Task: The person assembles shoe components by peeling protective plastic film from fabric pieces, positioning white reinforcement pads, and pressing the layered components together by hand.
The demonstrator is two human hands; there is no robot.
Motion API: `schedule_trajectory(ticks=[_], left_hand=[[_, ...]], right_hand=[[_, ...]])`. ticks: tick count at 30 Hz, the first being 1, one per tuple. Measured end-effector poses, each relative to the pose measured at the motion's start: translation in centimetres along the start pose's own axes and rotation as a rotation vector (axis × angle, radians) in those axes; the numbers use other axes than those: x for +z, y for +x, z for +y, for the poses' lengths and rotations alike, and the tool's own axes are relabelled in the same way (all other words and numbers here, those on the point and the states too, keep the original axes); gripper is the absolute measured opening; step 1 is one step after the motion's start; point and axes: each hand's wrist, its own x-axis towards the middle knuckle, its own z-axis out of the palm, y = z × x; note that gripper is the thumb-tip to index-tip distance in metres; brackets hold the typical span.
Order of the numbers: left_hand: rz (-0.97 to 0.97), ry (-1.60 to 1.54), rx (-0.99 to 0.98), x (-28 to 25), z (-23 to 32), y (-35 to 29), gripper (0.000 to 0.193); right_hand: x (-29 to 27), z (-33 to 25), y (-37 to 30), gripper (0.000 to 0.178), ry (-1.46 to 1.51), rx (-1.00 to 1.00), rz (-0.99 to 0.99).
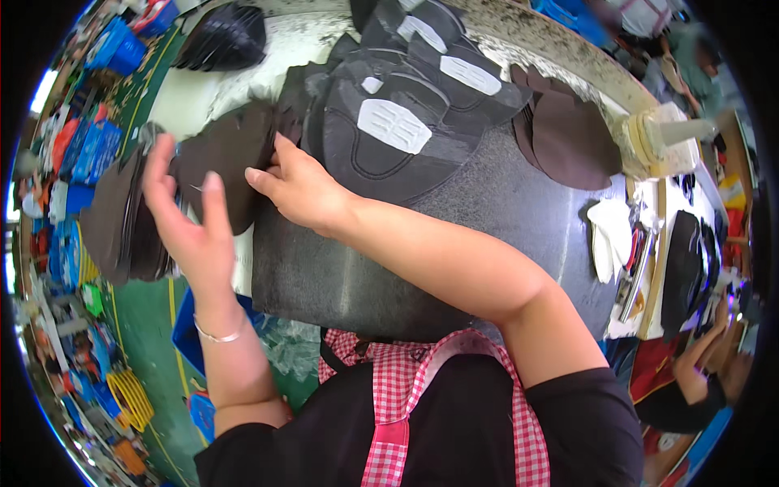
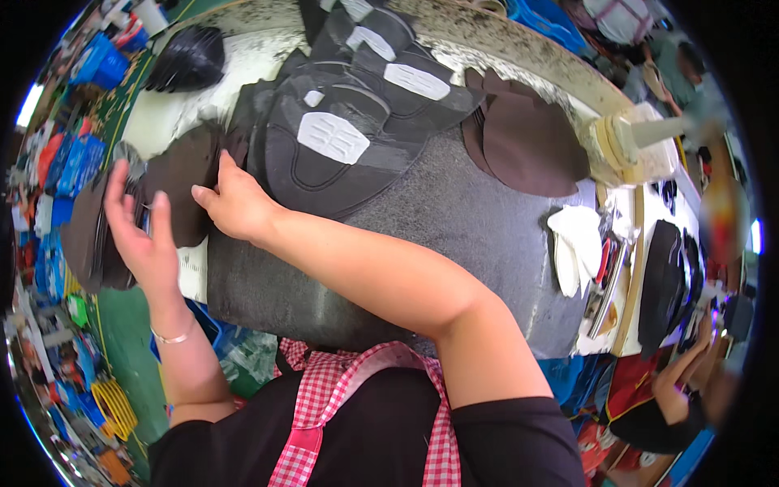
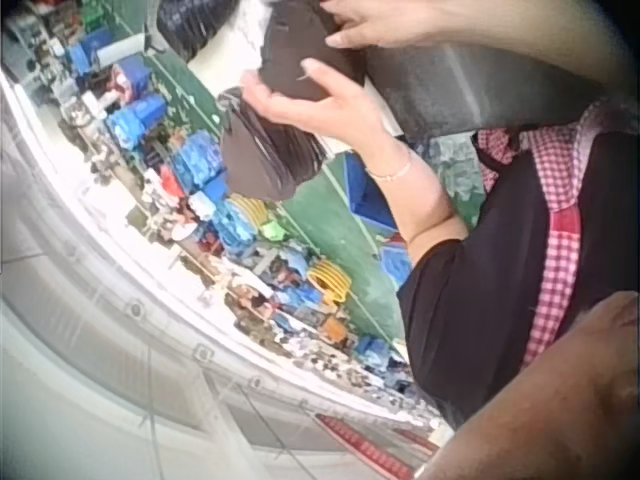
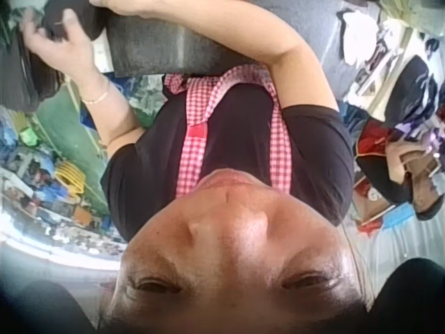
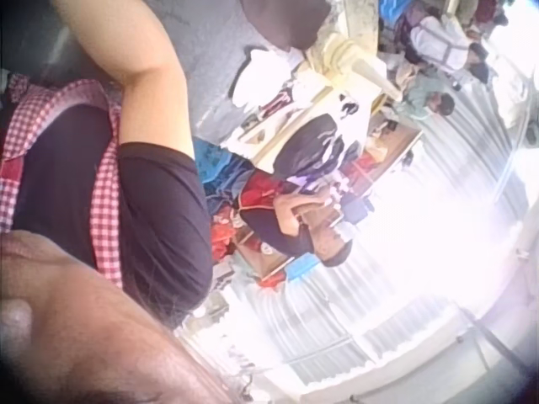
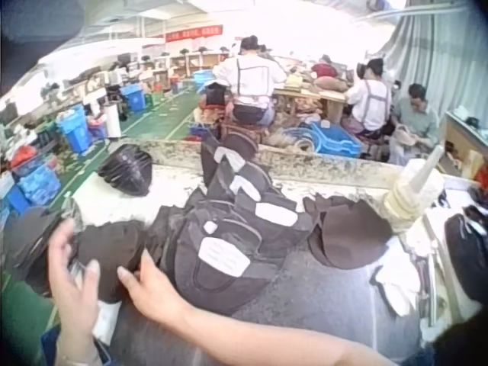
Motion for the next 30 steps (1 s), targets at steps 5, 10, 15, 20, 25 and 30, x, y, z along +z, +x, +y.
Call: schedule_trajectory(ticks=[5,10,15,20,25,30], left_hand=[[-0.264,-0.328,0.128,4.2,1.8,-3.5,0.051],[-0.864,-0.010,0.457,7.0,3.0,-1.8,0.059],[-0.822,0.112,0.710,8.5,3.2,-0.5,0.044],[-0.627,-0.163,0.143,10.7,3.0,-0.2,0.019],[-0.167,-0.174,0.476,8.3,9.9,-1.5,0.023],[-0.769,-0.236,0.705,9.0,16.1,-9.0,0.035]], right_hand=[[-5.9,-2.3,-5.7,0.047,0.036,-0.114,-0.030],[-16.2,-5.9,-14.5,0.024,-0.394,0.075,0.155],[-25.9,-6.2,-23.3,0.024,-1.011,0.149,0.935],[-33.3,-4.7,-28.7,0.046,-1.590,0.360,1.072],[-33.6,-5.4,-28.5,0.048,-1.447,0.374,1.073],[-30.8,-6.3,-27.3,0.016,-1.255,-0.060,1.069]])
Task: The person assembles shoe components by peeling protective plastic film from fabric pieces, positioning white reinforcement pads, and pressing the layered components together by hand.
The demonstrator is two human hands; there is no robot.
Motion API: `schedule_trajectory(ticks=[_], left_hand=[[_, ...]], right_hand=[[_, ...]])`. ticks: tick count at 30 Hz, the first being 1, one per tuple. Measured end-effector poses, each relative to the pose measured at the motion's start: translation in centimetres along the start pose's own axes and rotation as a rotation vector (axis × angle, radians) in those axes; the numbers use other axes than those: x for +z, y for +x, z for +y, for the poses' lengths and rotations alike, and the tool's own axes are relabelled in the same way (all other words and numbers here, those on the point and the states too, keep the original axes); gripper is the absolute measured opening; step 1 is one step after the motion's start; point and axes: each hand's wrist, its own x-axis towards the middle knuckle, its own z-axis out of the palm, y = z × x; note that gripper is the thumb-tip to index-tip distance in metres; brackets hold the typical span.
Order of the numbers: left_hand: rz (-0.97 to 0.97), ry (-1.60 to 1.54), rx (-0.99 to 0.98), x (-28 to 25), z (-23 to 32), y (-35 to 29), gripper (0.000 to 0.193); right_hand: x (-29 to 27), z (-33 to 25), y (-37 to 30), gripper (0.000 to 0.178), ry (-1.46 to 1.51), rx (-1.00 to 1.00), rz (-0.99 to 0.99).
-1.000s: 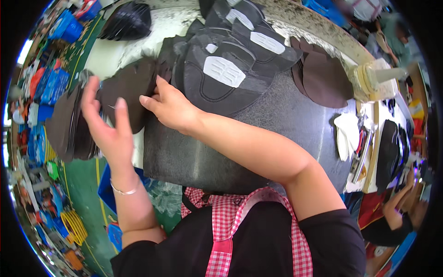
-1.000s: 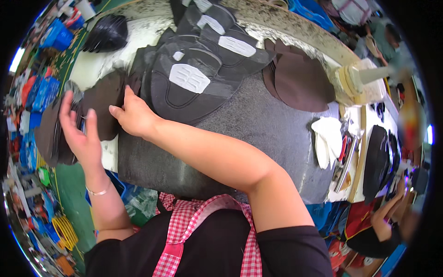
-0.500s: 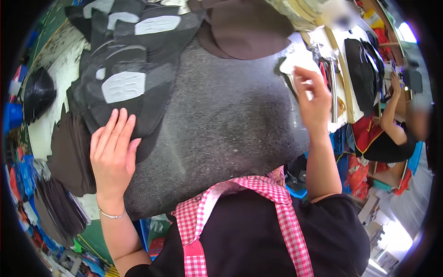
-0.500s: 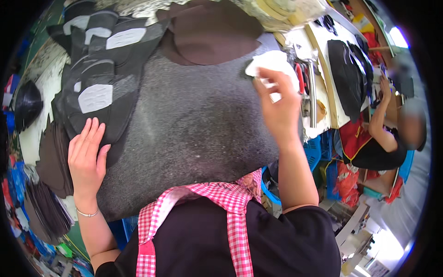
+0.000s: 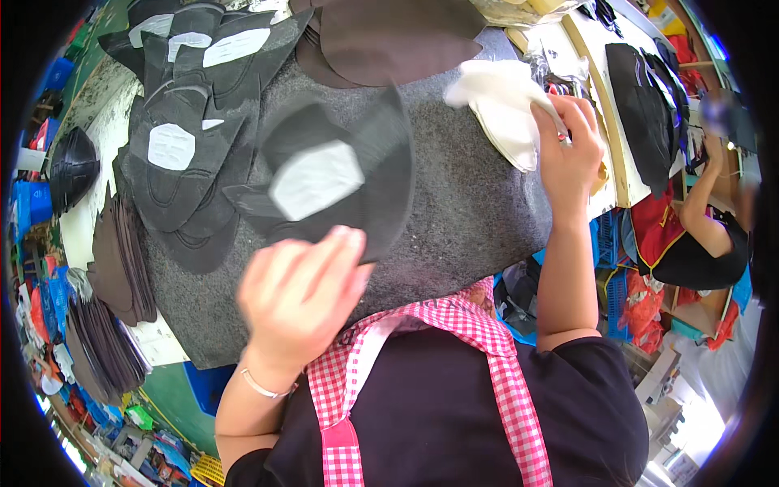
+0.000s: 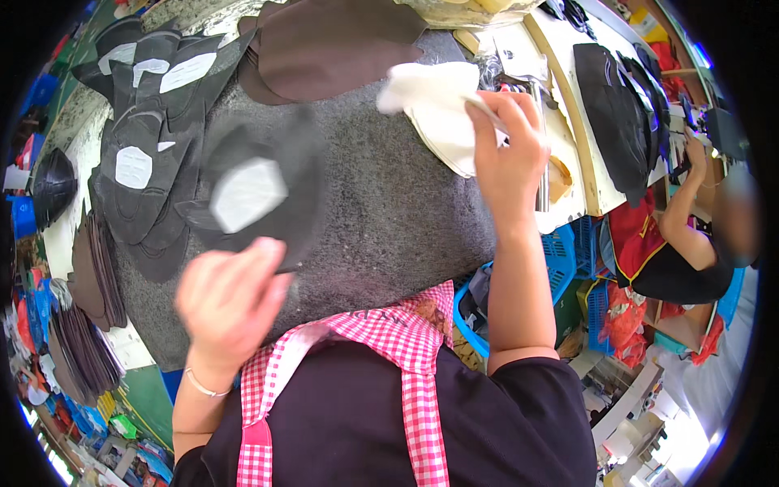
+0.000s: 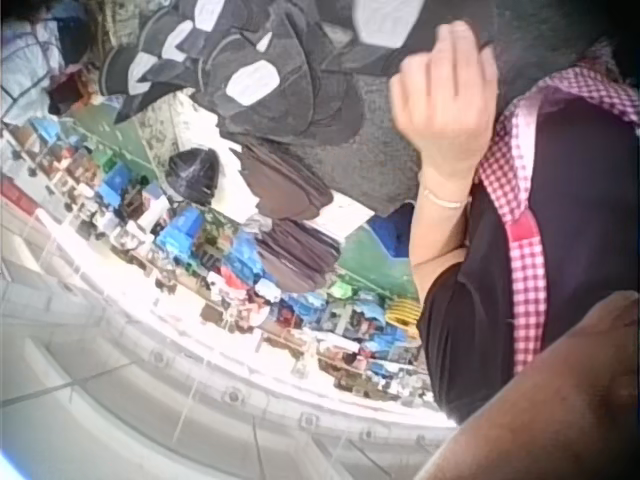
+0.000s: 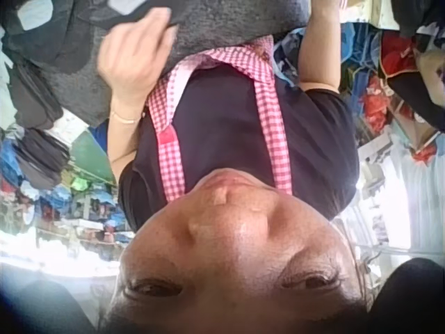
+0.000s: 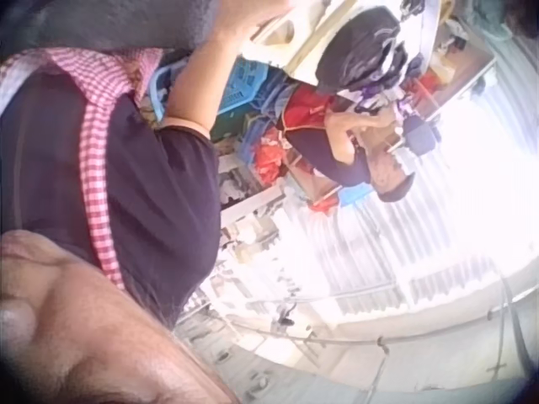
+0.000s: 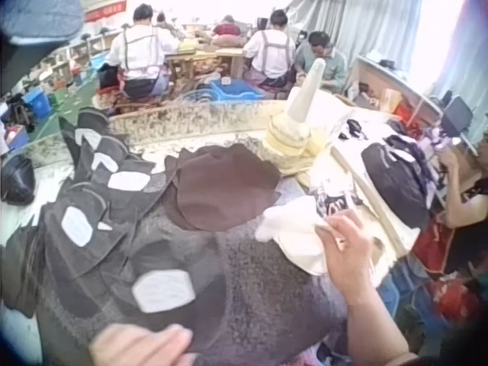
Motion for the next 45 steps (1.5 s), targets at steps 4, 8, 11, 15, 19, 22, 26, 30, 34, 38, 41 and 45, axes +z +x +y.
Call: schedule_trajectory(ticks=[4,8,11,15,19,22,26,30,34,38,41,45], left_hand=[[-0.175,-0.340,-0.138,2.2,0.3,0.5,0.035],[-0.197,-1.225,-0.675,1.9,1.9,1.6,0.027],[0.009,-1.436,-0.763,2.4,2.4,2.1,0.025],[-0.008,-1.311,-0.774,1.3,0.3,1.7,0.022],[-0.062,-1.301,-0.791,1.0,-0.7,1.1,0.020],[-0.093,-1.309,-0.830,0.6,-0.8,1.4,0.019],[-0.079,-1.094,-0.772,0.3,-0.5,1.7,0.018],[-0.046,-0.902,-0.680,-1.0,0.1,2.3,0.014],[-0.011,-0.802,-0.570,-1.6,0.2,2.1,0.011],[0.000,-0.820,-0.544,-1.6,0.0,1.5,0.012],[-0.057,-0.868,-0.579,-2.0,0.0,1.5,0.013],[0.131,-0.671,-0.544,-1.7,-1.2,1.5,0.017]], right_hand=[[0.1,-3.6,-2.0,0.018,0.176,-0.497,0.098],[0.8,-6.5,-3.7,0.025,0.259,-0.662,0.046],[1.5,-7.4,-3.5,0.034,0.297,-0.753,0.038],[1.7,-5.8,-2.3,0.035,0.245,-0.708,-0.111],[0.8,-5.9,-2.1,0.035,0.326,-0.633,-0.244],[0.2,-6.1,-1.5,0.037,0.344,-0.584,-0.313],[0.1,-6.2,-1.0,0.038,0.329,-0.649,-0.306],[-0.5,-6.6,-0.2,0.039,0.312,-0.725,-0.297],[-0.6,-6.9,0.1,0.040,0.298,-0.753,-0.299],[-0.4,-7.0,0.2,0.039,0.293,-0.790,-0.279],[-0.7,-6.3,-0.2,0.038,0.302,-0.770,-0.308],[-1.4,-7.7,0.4,0.046,0.335,-0.486,-0.559]])
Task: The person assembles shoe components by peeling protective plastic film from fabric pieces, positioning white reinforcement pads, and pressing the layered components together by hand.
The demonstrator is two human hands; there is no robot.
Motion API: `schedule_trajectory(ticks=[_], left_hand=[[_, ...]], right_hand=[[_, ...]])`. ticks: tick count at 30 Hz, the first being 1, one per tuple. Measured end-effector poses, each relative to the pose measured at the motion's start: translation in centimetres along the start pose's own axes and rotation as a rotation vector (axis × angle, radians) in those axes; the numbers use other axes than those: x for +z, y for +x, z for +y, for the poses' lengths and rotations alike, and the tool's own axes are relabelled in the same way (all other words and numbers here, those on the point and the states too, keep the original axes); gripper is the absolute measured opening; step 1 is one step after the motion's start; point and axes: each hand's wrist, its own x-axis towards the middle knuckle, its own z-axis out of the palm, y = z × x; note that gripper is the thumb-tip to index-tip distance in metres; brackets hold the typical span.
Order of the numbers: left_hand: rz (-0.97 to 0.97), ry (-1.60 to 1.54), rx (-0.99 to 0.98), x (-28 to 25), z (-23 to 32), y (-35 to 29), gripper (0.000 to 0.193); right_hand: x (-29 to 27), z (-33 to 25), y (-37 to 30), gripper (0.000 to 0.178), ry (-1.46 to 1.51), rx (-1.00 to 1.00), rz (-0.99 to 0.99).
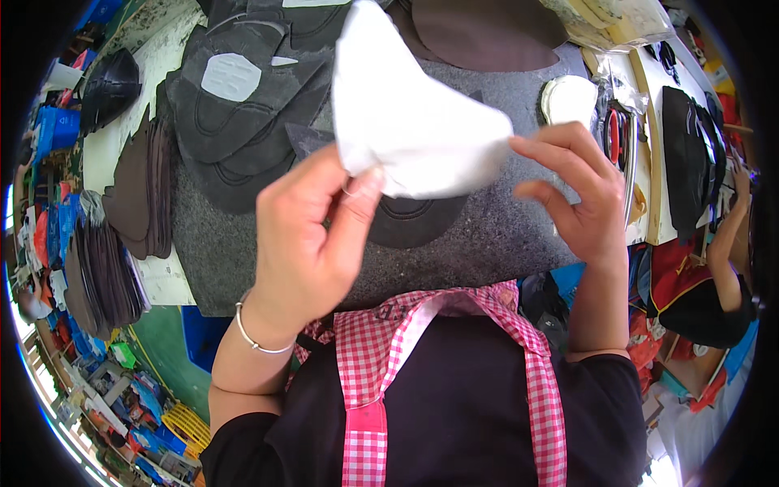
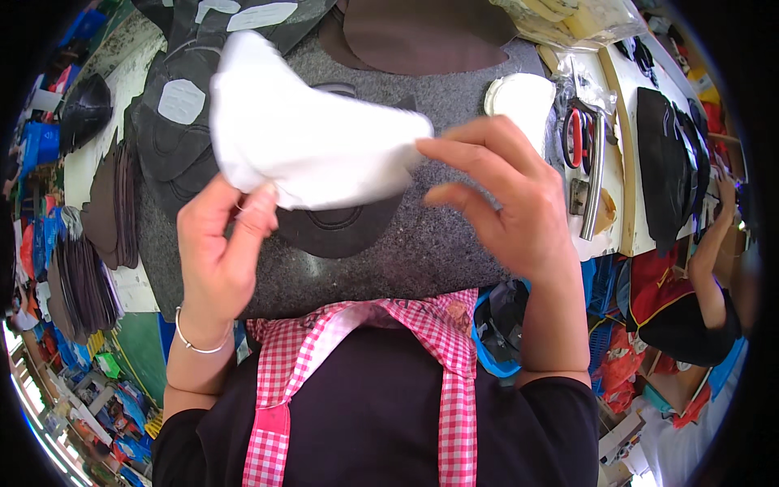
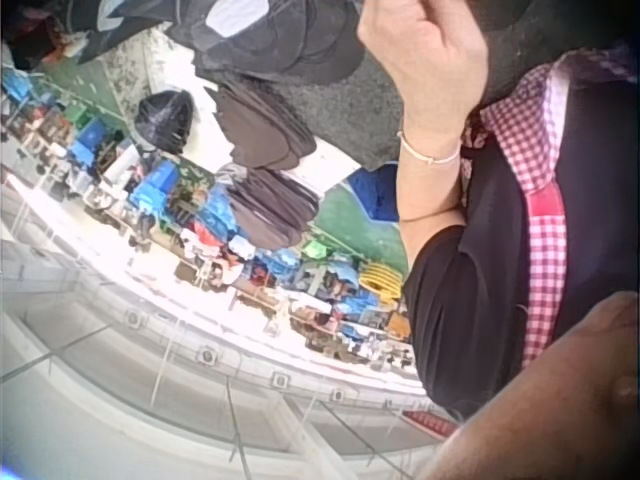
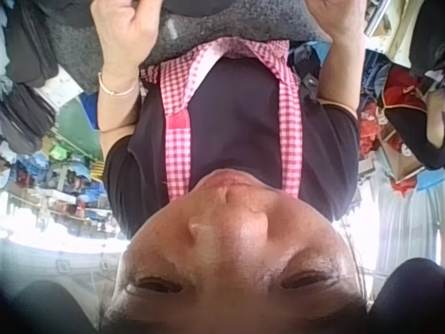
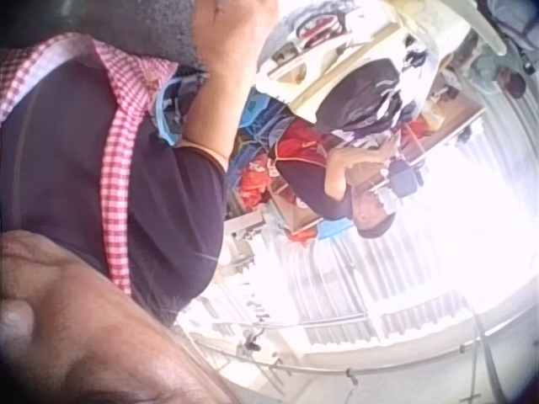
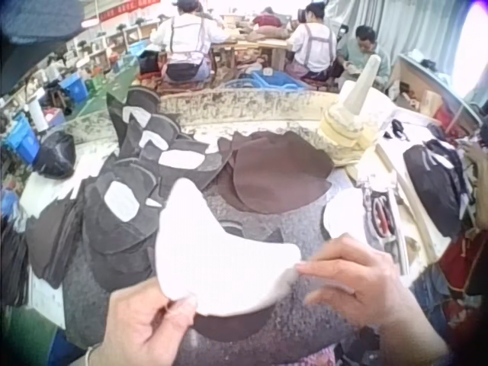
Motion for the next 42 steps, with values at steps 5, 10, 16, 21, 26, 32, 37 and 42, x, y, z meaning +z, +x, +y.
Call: schedule_trajectory(ticks=[5,10,16,21,26,32,37,42], left_hand=[[-0.127,0.102,0.253,1.0,0.9,0.8,0.019],[-0.145,0.056,0.393,1.3,0.2,1.4,0.025],[-0.164,0.123,0.370,0.4,-0.4,0.9,0.029],[-0.072,-0.675,-0.144,-2.0,-3.6,-0.7,0.049],[-0.358,-1.174,-0.400,-1.8,-3.8,0.0,0.060],[-0.633,-0.499,-0.273,1.0,-5.3,-1.3,0.044],[-0.375,-0.795,-0.474,-2.5,-4.7,-0.9,0.071],[-0.325,-0.167,-0.432,-1.7,-4.8,-1.0,0.031]], right_hand=[[2.8,-3.3,2.3,0.059,0.276,-0.015,0.118],[4.0,-3.2,2.2,0.036,0.440,0.053,0.071],[3.3,-2.7,0.7,0.013,0.693,0.484,0.111],[0.2,6.6,-1.7,0.020,-0.156,0.760,0.446],[-0.6,5.7,-2.0,0.070,-0.597,0.415,0.323],[4.9,0.0,0.5,0.031,1.160,0.170,-0.077],[4.9,-1.0,0.8,0.018,0.952,0.677,-0.123],[6.7,-0.8,-0.2,0.036,0.629,0.610,-0.123]])
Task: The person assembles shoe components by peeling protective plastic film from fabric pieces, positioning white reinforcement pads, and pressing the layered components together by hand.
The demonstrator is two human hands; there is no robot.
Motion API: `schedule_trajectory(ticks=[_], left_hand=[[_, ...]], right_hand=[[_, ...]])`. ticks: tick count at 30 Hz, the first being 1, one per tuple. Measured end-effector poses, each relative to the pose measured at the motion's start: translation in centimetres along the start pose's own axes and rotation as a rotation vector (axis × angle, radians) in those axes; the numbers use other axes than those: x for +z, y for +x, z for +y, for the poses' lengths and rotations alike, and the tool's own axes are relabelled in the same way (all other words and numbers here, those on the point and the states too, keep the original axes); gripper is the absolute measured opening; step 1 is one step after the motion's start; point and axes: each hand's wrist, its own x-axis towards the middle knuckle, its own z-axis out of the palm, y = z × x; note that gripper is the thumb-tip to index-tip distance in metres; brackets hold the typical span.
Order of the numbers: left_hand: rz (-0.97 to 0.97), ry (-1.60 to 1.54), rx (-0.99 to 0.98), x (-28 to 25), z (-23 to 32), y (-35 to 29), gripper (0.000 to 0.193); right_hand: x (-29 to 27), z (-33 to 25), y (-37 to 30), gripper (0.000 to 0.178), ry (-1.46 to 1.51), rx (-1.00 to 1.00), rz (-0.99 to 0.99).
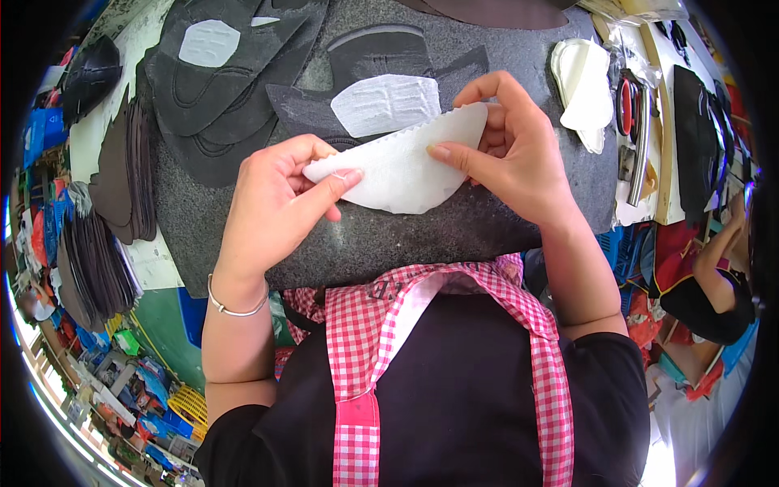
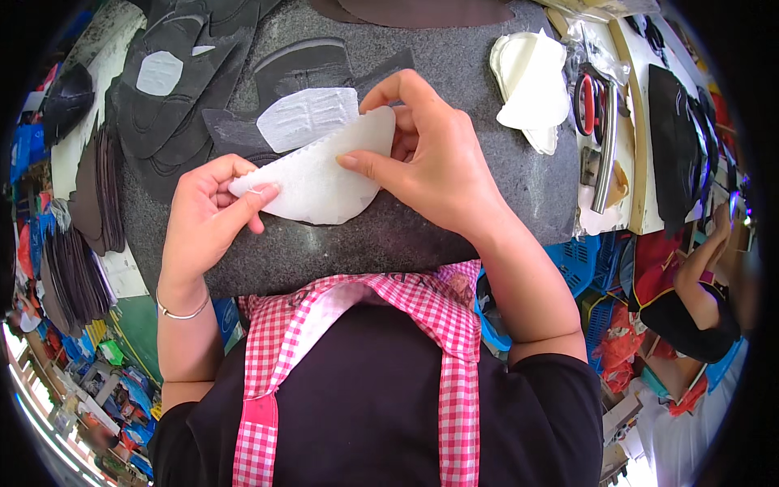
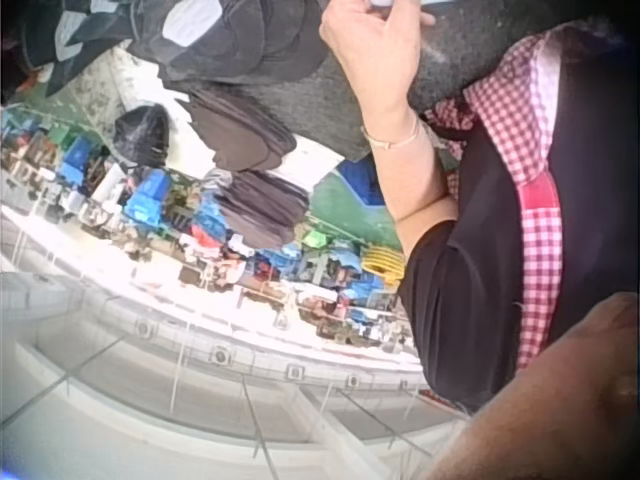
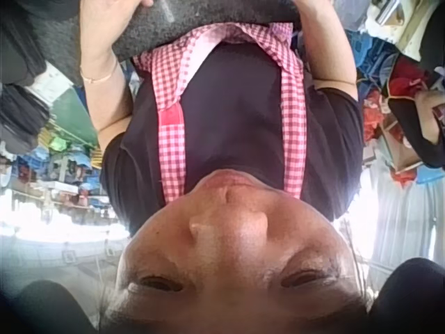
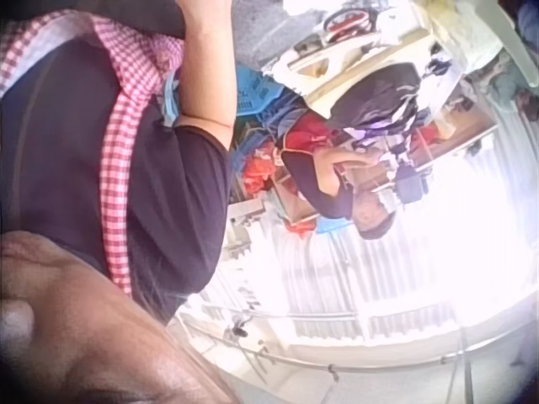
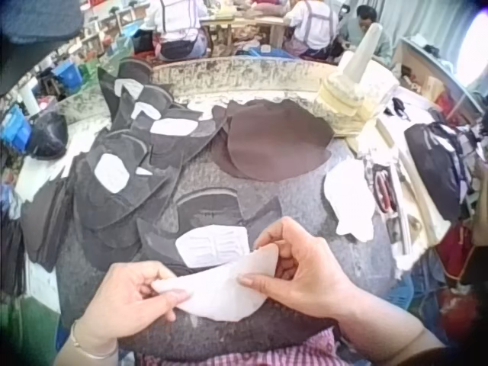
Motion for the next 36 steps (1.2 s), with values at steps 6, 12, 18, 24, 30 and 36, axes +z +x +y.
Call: schedule_trajectory(ticks=[6,12,18,24,30,36], left_hand=[[0.175,0.131,-0.007,0.9,0.4,0.6,0.017],[0.261,0.664,0.027,1.7,1.7,0.5,0.024],[0.046,1.018,0.728,2.0,0.9,1.4,0.043],[0.052,0.953,0.693,1.8,1.8,1.2,0.037],[0.189,0.109,0.427,2.3,2.0,2.3,0.018],[0.021,-0.388,0.161,2.0,2.6,2.9,0.014]], right_hand=[[0.8,0.4,-0.3,0.048,-0.164,-0.049,0.065],[0.6,-0.2,-0.4,0.044,-0.720,-0.250,0.033],[-3.0,-0.6,6.9,0.025,-0.804,-0.282,0.260],[-4.7,2.5,11.7,0.013,-0.739,-0.501,0.287],[-2.4,-1.5,7.1,0.024,-0.596,-0.609,0.254],[0.8,-1.8,2.3,0.044,-0.520,-0.723,0.134]])
